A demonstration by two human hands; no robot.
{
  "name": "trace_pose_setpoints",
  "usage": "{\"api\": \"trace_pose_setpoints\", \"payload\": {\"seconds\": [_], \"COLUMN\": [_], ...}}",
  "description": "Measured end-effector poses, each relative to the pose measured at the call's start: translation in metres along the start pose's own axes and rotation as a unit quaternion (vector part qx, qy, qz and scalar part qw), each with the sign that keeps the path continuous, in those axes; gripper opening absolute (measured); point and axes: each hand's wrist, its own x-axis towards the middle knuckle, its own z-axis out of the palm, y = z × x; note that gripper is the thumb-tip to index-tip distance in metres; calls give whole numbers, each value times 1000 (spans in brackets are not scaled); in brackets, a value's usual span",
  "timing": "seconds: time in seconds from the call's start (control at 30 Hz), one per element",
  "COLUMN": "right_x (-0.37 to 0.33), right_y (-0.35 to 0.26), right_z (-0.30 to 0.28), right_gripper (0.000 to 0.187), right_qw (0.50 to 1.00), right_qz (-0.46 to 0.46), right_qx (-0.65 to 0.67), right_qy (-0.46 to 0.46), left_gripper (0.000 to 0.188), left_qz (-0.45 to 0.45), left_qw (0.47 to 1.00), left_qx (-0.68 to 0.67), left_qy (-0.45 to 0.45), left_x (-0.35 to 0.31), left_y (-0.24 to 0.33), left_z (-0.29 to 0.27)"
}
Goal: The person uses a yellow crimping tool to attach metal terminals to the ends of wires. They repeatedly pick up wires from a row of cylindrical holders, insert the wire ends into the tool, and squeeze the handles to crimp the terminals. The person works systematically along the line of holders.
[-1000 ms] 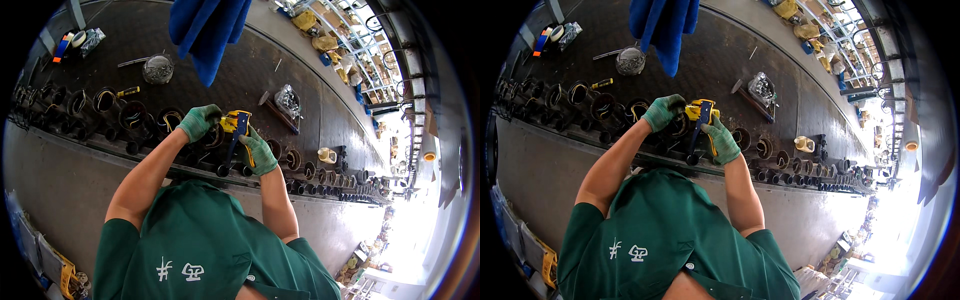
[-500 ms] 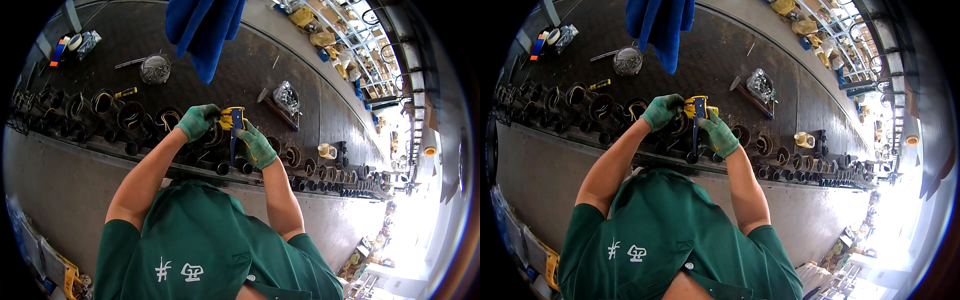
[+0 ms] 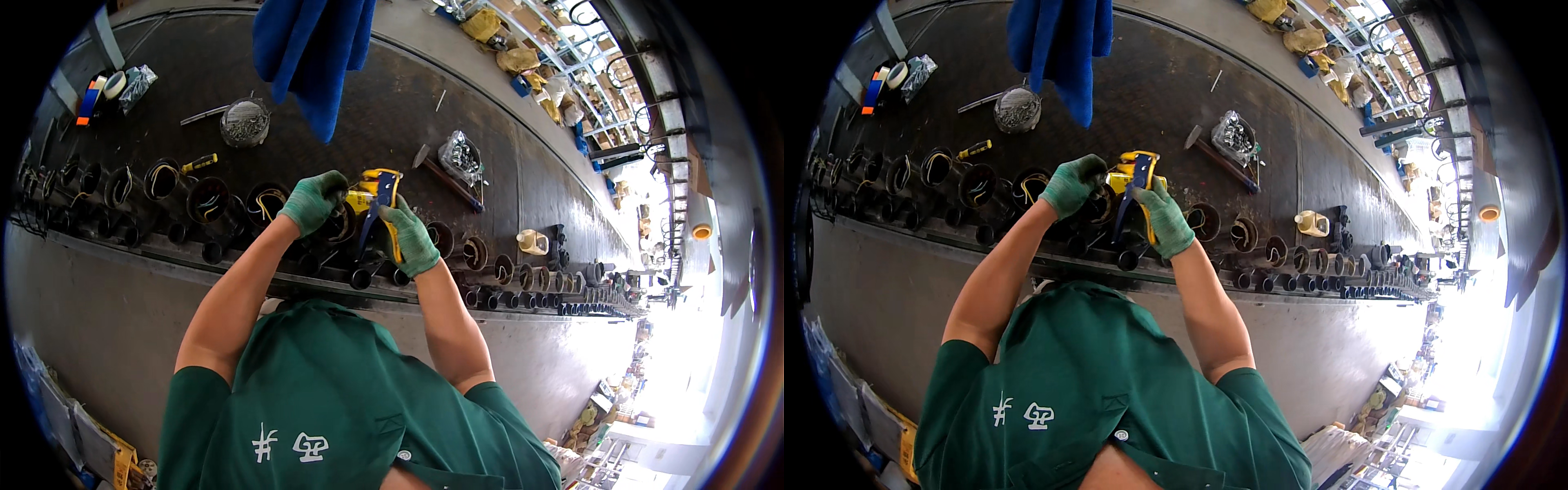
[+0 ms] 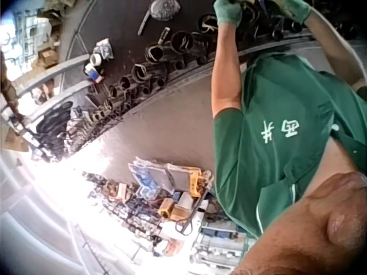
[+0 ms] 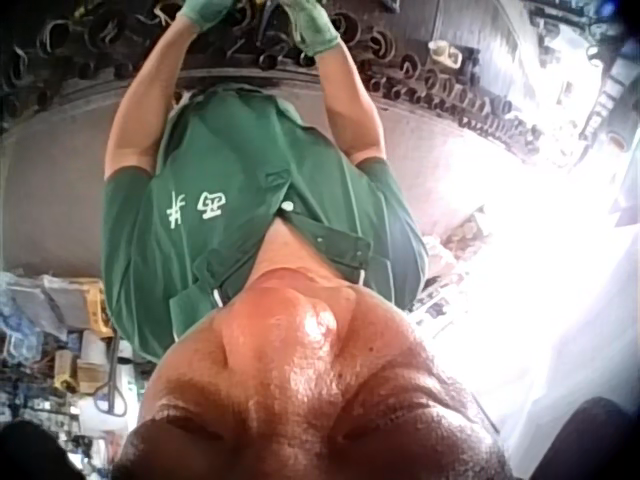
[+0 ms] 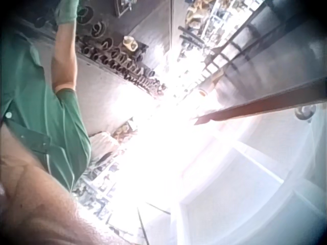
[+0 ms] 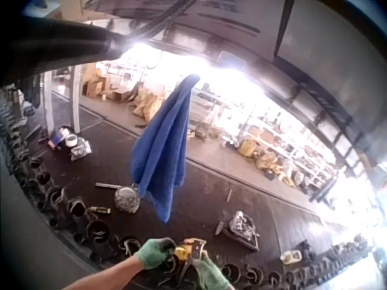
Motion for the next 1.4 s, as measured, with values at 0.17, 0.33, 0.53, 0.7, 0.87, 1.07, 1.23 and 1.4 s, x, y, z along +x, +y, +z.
{"api": "trace_pose_setpoints", "payload": {"seconds": [0.17,0.33,0.53,0.7,0.87,1.07,1.23,1.4], "right_x": [-30,-61,-93,-108,-114,-117,-124,-122], "right_y": [-27,-40,-30,-26,-19,-13,-8,-3], "right_z": [-22,-53,-93,-90,-90,-97,-108,-117], "right_gripper": [49,41,42,44,47,42,40,39], "right_qw": [996,991,985,983,983,980,975,975], "right_qz": [-48,-95,-103,-92,-97,-85,-92,-84], "right_qx": [65,90,105,112,121,139,158,152], "right_qy": [-23,42,92,109,95,110,126,137], "left_gripper": [14,30,28,34,32,26,22,21], "left_qz": [-6,130,269,133,-21,-191,-250,-200], "left_qw": [999,971,800,778,749,830,921,961], "left_qx": [46,191,521,546,578,414,214,130], "left_qy": [7,54,-124,-282,-322,-322,-208,-139], "left_x": [2,-4,-12,2,23,41,17,-7], "left_y": [3,16,69,57,58,24,33,17], "left_z": [2,7,47,83,119,135,131,123]}}
